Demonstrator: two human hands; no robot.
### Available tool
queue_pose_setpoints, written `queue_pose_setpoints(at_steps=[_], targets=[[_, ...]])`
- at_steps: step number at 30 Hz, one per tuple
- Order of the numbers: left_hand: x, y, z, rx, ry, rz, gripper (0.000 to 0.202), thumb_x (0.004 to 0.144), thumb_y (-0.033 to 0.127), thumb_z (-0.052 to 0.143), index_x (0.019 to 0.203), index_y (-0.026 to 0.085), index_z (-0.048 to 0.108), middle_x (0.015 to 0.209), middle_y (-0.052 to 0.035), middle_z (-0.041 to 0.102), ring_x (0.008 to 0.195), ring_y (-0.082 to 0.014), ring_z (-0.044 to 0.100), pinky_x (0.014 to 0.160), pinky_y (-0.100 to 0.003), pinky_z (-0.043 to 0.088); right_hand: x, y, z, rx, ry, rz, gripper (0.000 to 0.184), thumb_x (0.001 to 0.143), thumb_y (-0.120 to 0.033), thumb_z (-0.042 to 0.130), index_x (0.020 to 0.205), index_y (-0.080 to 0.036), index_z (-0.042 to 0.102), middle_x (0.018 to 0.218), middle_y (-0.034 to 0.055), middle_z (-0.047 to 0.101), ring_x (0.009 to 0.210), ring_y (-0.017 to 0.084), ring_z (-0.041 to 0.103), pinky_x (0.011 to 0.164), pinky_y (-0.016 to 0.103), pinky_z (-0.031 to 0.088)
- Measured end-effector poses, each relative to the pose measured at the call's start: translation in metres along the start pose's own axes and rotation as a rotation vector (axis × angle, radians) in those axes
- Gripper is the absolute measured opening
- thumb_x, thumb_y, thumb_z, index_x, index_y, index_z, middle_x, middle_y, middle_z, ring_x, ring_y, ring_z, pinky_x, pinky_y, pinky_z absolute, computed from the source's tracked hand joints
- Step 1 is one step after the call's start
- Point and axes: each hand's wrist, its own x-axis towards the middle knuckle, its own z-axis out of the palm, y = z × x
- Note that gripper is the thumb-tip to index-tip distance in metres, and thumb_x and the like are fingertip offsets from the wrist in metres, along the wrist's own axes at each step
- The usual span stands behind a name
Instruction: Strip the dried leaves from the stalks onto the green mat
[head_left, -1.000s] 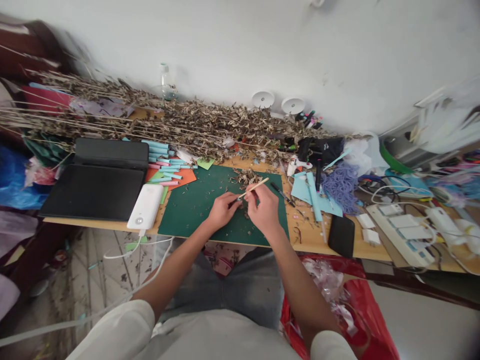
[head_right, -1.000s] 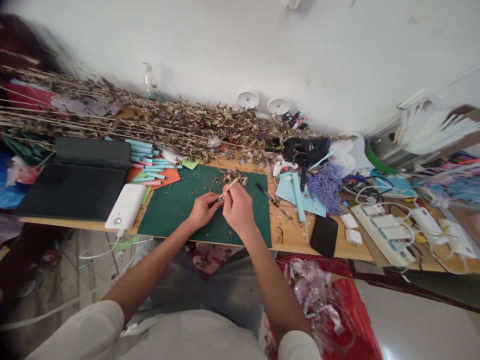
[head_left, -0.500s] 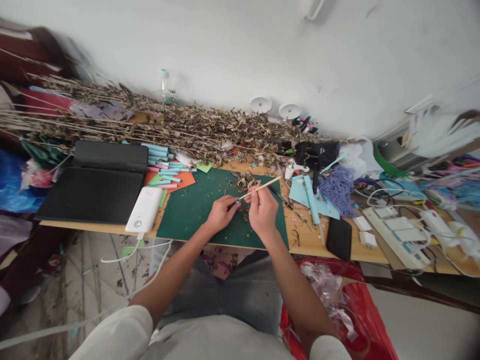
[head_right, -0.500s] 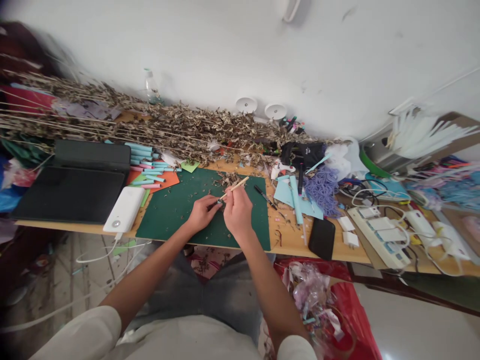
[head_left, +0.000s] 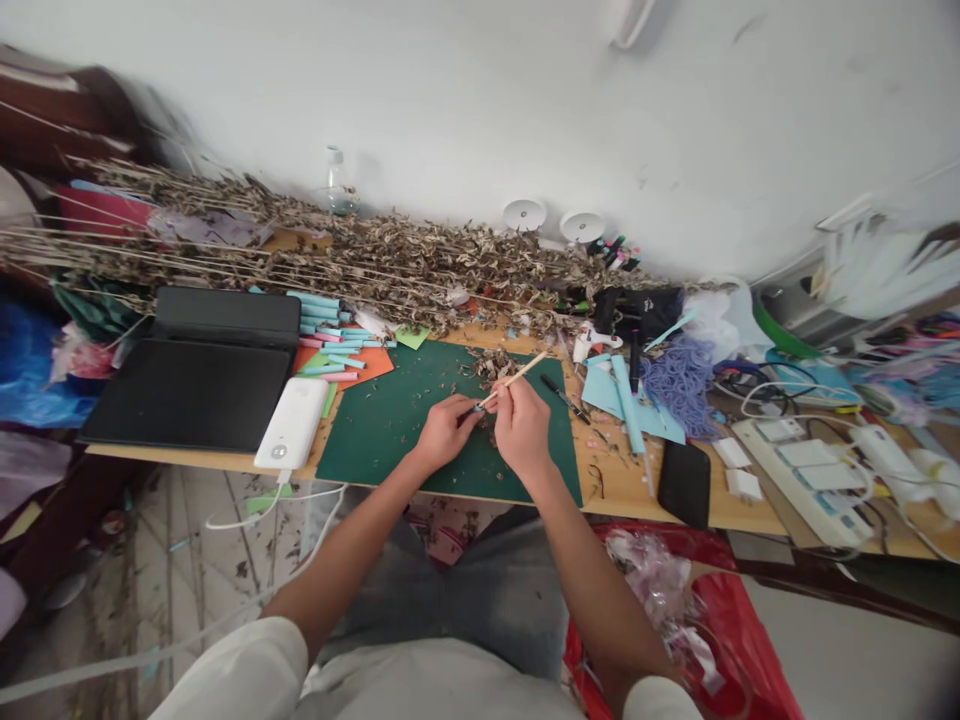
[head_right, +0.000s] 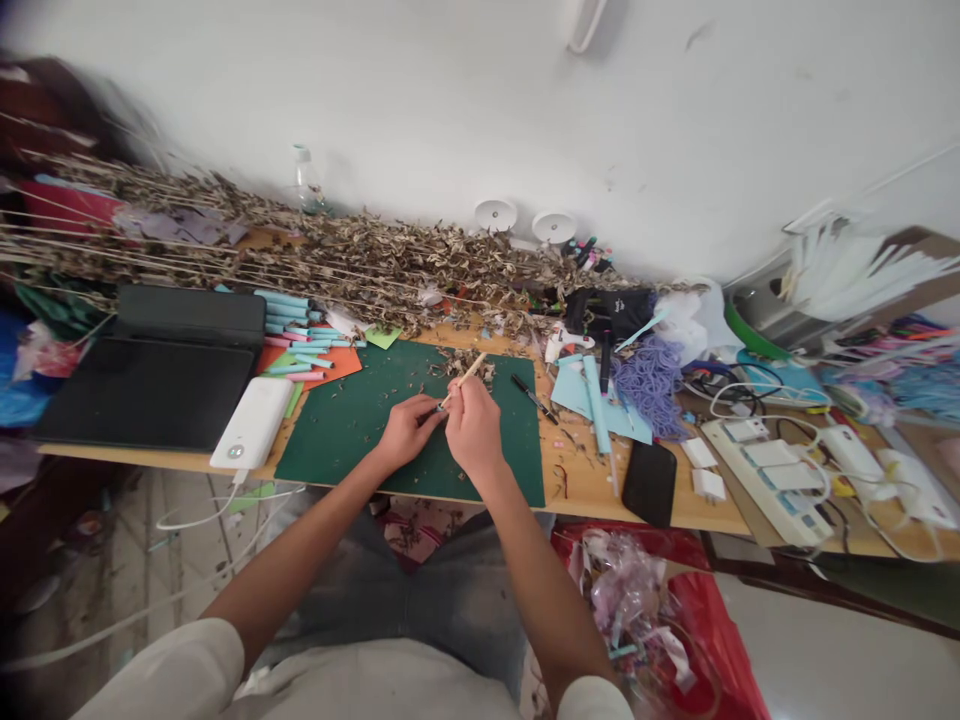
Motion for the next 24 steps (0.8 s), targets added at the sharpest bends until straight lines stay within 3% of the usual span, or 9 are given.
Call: queue_pose_setpoints(at_steps=[11,18,24], targets=[[0.000,-0.001,0.000,0.010,0.005,0.005,0.019,0.091,0.026,0.053,0.096,0.019,0.070,0.085,-0.0060,0.065,0.079,-0.0165,0.060,0.074,-0.028,0.048,0.003,0.004,0.002,0.016,-0.009,0.015,0.023,0.098,-0.027,0.030,0.093,-0.021,0.051,0.081,0.0047,0.062,0.074,0.017,0.062,0.074,0.030,0.050],[0.000,0.002,-0.002,-0.021,-0.001,0.012,0.020,0.091,0.024,0.053,0.098,0.018,0.071,0.088,-0.0065,0.065,0.080,-0.0161,0.060,0.075,-0.028,0.047,0.002,-0.010,-0.002,-0.052,-0.047,-0.047,0.020,0.096,-0.023,0.033,0.091,-0.020,0.052,0.089,0.0078,0.062,0.082,0.019,0.061,0.077,0.030,0.048],[0.001,0.002,-0.002,-0.019,-0.001,0.004,0.020,0.090,0.025,0.054,0.100,0.018,0.071,0.089,-0.0068,0.066,0.082,-0.0165,0.061,0.077,-0.028,0.047,0.003,-0.001,-0.003,0.024,-0.012,0.008,0.021,0.097,-0.025,0.033,0.090,-0.020,0.052,0.079,0.0046,0.061,0.072,0.017,0.062,0.071,0.028,0.049]])
